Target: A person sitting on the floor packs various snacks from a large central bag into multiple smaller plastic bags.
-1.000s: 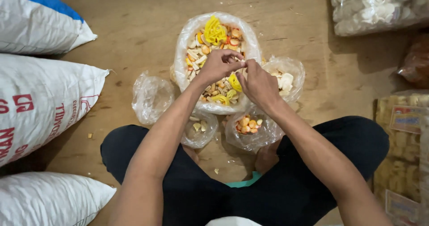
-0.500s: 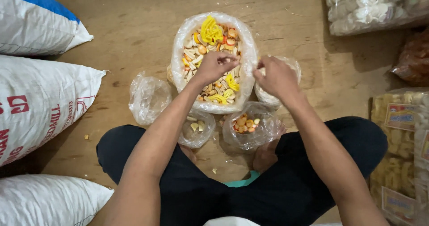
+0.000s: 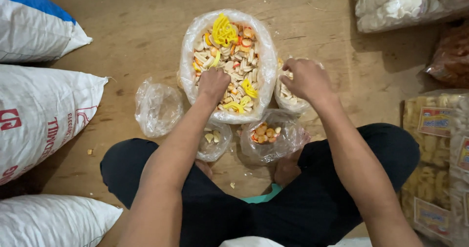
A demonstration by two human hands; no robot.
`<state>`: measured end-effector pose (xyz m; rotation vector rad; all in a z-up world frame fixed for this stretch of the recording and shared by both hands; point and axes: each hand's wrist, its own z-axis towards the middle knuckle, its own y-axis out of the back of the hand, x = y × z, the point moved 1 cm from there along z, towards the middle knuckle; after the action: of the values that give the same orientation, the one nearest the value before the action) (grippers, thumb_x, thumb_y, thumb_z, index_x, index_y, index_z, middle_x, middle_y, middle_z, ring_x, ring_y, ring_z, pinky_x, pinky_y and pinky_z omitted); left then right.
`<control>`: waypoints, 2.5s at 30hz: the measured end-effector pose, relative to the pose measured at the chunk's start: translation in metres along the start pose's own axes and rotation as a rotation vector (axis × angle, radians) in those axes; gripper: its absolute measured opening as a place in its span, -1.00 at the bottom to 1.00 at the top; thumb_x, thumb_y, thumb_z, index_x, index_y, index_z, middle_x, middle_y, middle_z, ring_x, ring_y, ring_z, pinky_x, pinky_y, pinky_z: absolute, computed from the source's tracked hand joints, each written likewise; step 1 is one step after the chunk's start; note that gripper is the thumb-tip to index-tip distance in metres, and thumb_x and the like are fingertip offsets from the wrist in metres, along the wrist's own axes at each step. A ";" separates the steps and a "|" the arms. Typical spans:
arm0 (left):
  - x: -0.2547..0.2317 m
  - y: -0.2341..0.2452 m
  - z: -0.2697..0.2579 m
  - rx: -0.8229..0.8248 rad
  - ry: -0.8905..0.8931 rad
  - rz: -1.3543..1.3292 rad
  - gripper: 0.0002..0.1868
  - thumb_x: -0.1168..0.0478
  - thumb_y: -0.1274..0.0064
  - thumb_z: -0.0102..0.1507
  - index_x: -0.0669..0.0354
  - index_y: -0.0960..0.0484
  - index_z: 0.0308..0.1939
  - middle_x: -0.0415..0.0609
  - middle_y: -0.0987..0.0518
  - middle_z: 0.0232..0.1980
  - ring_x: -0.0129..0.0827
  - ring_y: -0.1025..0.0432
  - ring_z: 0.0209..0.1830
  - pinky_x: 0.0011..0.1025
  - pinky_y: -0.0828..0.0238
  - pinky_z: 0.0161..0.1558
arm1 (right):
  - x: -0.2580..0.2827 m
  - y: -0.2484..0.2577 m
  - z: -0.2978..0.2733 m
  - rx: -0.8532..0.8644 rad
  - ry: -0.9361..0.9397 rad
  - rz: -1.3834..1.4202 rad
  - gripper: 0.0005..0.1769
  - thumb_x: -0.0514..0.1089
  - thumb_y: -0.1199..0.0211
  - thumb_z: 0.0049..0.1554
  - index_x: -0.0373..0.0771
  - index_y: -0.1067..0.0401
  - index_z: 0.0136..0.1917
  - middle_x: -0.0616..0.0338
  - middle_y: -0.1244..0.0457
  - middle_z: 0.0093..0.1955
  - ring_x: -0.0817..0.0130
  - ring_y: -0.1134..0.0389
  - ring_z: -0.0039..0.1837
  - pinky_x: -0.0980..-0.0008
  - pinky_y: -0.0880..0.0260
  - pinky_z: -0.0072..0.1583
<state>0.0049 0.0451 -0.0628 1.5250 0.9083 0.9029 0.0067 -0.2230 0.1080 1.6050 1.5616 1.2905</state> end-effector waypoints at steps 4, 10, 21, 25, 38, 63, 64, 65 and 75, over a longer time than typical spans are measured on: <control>0.004 -0.023 0.013 -0.009 -0.068 -0.022 -0.82 0.36 -0.03 0.21 0.17 -0.77 -0.28 0.11 -0.63 -0.24 0.05 -0.55 -0.20 0.05 -0.56 -0.27 | 0.018 -0.011 0.001 0.025 0.050 -0.041 -0.63 0.07 -0.23 0.17 -0.06 -0.53 0.19 0.04 -0.40 0.16 -0.16 -0.42 0.22 -0.23 -0.45 0.14; -0.006 0.043 0.024 -0.001 0.103 -0.383 -0.80 0.15 -0.21 0.19 0.17 -0.76 -0.20 0.08 -0.59 -0.11 0.06 -0.55 -0.11 0.11 -0.60 -0.21 | 0.047 -0.010 -0.006 0.006 0.097 0.014 -0.58 0.13 -0.18 0.23 -0.03 -0.47 0.27 0.06 -0.35 0.22 -0.19 -0.41 0.21 -0.33 -0.43 0.13; -0.024 0.146 -0.023 0.015 0.237 -1.394 -0.59 0.07 -0.43 -0.01 -0.01 -0.78 -0.09 -0.09 -0.67 -0.27 -0.37 -0.55 -0.30 -0.36 -0.55 -0.22 | 0.041 -0.014 -0.016 -0.048 0.107 0.190 -0.56 0.11 -0.22 0.21 -0.13 -0.50 0.26 0.19 -0.44 0.11 0.14 -0.48 0.10 -0.26 -0.46 0.09; -0.015 0.089 -0.021 0.094 0.204 -1.082 -0.63 0.14 -0.27 0.09 -0.14 -0.77 0.00 -0.02 -0.71 -0.18 0.05 -0.60 -0.02 -0.03 -0.57 0.01 | 0.009 -0.014 -0.007 0.090 -0.003 -0.044 -0.57 0.19 -0.21 0.19 -0.08 -0.59 0.17 0.05 -0.44 0.14 -0.10 -0.44 0.22 -0.27 -0.46 0.15; -0.012 -0.013 -0.020 0.442 0.166 -0.536 -0.77 0.23 -0.09 0.23 -0.07 -0.79 -0.09 0.16 -0.70 -0.05 0.17 -0.59 0.06 0.13 -0.52 0.05 | 0.027 -0.010 -0.006 0.094 0.016 -0.046 -0.57 0.06 -0.21 0.19 -0.02 -0.52 0.30 0.08 -0.38 0.23 -0.19 -0.40 0.25 -0.33 -0.41 0.19; -0.016 -0.036 -0.015 0.083 -0.380 -0.011 -0.78 0.36 0.02 0.23 0.04 -0.75 -0.30 -0.01 -0.68 -0.23 -0.02 -0.59 -0.17 -0.03 -0.57 -0.23 | 0.023 -0.031 0.002 0.043 0.150 -0.097 -0.62 0.09 -0.12 0.23 -0.02 -0.51 0.24 0.08 -0.38 0.18 -0.18 -0.45 0.14 -0.28 -0.48 0.08; -0.017 -0.031 -0.017 0.083 -0.381 -0.011 -0.78 0.36 0.02 0.23 0.04 -0.75 -0.30 -0.01 -0.68 -0.23 -0.02 -0.59 -0.17 -0.03 -0.57 -0.23 | 0.023 -0.031 0.002 0.042 0.149 -0.096 -0.62 0.09 -0.12 0.23 -0.02 -0.51 0.24 0.08 -0.38 0.18 -0.18 -0.45 0.14 -0.28 -0.48 0.08; -0.018 -0.025 -0.019 0.081 -0.399 -0.024 -0.78 0.37 0.02 0.23 0.06 -0.75 -0.30 0.01 -0.68 -0.23 -0.01 -0.59 -0.18 -0.03 -0.57 -0.24 | 0.023 -0.031 0.001 0.051 0.144 -0.103 -0.62 0.09 -0.12 0.23 -0.02 -0.51 0.24 0.09 -0.38 0.19 -0.17 -0.45 0.15 -0.27 -0.48 0.08; -0.010 -0.017 -0.002 -0.005 -0.306 -0.183 -0.73 -0.01 -0.06 0.23 0.07 -0.69 -0.29 -0.02 -0.63 -0.27 -0.01 -0.61 -0.24 0.01 -0.55 -0.20 | 0.034 -0.024 -0.003 0.054 0.165 -0.124 -0.60 0.04 -0.16 0.23 -0.07 -0.50 0.28 0.02 -0.38 0.19 -0.14 -0.45 0.15 -0.24 -0.50 0.07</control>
<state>-0.0029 0.0386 -0.0802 1.4983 0.8050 0.5221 -0.0108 -0.1869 0.0970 1.4390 1.7798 1.3527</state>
